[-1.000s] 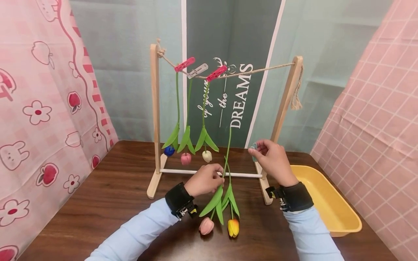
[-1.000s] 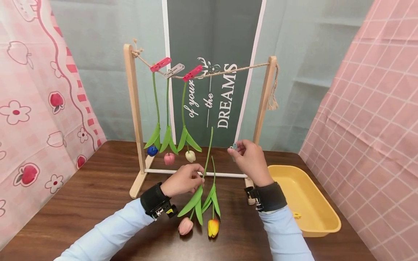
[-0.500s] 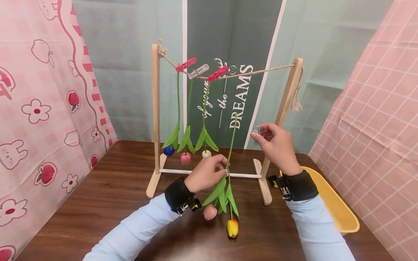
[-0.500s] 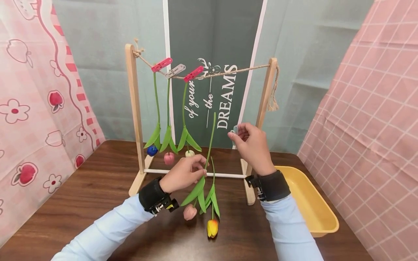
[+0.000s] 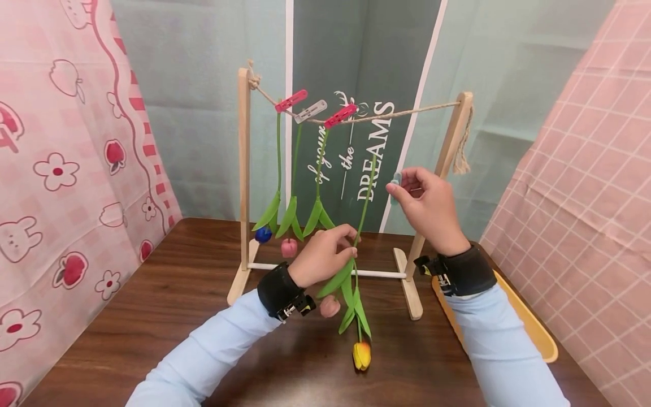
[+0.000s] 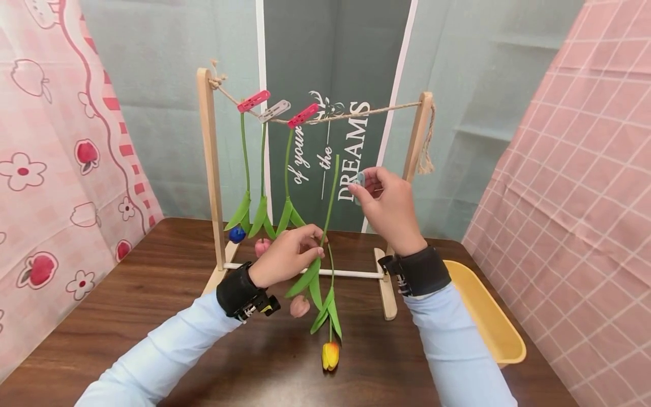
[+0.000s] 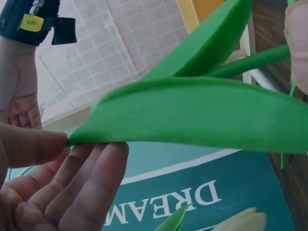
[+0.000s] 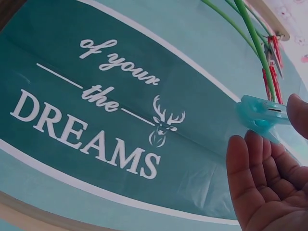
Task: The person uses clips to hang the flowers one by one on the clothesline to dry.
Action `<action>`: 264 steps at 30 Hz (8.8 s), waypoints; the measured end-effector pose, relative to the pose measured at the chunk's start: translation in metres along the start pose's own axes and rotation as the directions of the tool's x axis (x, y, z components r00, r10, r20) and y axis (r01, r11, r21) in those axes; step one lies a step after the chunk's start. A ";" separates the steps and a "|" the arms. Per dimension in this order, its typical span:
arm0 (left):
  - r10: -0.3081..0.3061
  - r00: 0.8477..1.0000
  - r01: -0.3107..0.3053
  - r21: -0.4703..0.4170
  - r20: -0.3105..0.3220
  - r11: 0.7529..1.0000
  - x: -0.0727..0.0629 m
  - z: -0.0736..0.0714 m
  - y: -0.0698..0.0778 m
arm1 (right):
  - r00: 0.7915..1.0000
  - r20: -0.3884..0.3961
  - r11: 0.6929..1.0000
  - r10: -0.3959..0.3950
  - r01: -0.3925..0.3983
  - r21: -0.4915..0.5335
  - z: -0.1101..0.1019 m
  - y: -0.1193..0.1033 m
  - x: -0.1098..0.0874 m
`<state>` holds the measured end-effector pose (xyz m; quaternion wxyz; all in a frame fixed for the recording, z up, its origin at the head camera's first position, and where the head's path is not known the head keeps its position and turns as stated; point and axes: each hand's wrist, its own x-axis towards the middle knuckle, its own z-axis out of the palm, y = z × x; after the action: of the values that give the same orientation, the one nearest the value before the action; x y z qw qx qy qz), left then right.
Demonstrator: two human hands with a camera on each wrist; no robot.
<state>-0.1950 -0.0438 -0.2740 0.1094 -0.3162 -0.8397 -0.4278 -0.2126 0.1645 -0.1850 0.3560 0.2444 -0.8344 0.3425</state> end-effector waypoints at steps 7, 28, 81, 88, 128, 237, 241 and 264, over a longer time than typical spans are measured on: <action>0.023 0.997 -0.022 0.011 -0.071 1.000 0.009 -0.007 0.000 | 0.998 -0.056 0.999 -0.039 0.041 0.033 -0.005 -0.009 0.017; 0.003 0.986 0.003 0.036 -0.167 0.999 0.041 -0.025 -0.002 | 0.983 -0.174 0.960 0.061 -0.010 0.280 -0.011 -0.038 0.086; -0.026 0.985 0.033 0.040 -0.172 0.999 0.043 -0.025 -0.011 | 0.951 0.031 0.818 0.309 -0.282 0.501 0.015 -0.061 0.126; -0.019 0.985 0.027 0.048 -0.174 0.998 0.043 -0.026 -0.012 | 0.946 0.018 0.833 0.324 -0.294 0.468 0.017 -0.061 0.125; -0.061 0.980 0.069 0.033 -0.191 0.997 0.038 -0.031 -0.018 | 0.946 0.105 0.918 0.306 -0.322 0.231 0.018 -0.066 0.122; -0.169 0.984 0.171 -0.034 0.057 0.985 -0.071 0.009 -0.066 | 0.851 0.314 0.898 0.422 -0.440 -0.012 -0.060 0.102 -0.074; -0.180 0.981 0.183 -0.037 0.071 0.982 -0.075 0.008 -0.069 | 0.827 0.354 0.894 0.437 -0.441 -0.074 -0.067 0.113 -0.078; -0.197 0.976 0.200 -0.020 0.097 0.980 -0.094 0.000 -0.078 | 0.587 0.765 0.960 0.263 -0.082 -0.268 -0.089 0.172 -0.111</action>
<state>-0.1705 -0.1191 -0.3673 0.0214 -0.2522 -0.8649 -0.4335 -0.2174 0.3607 -0.2922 -0.0636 0.2505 -0.9552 0.1441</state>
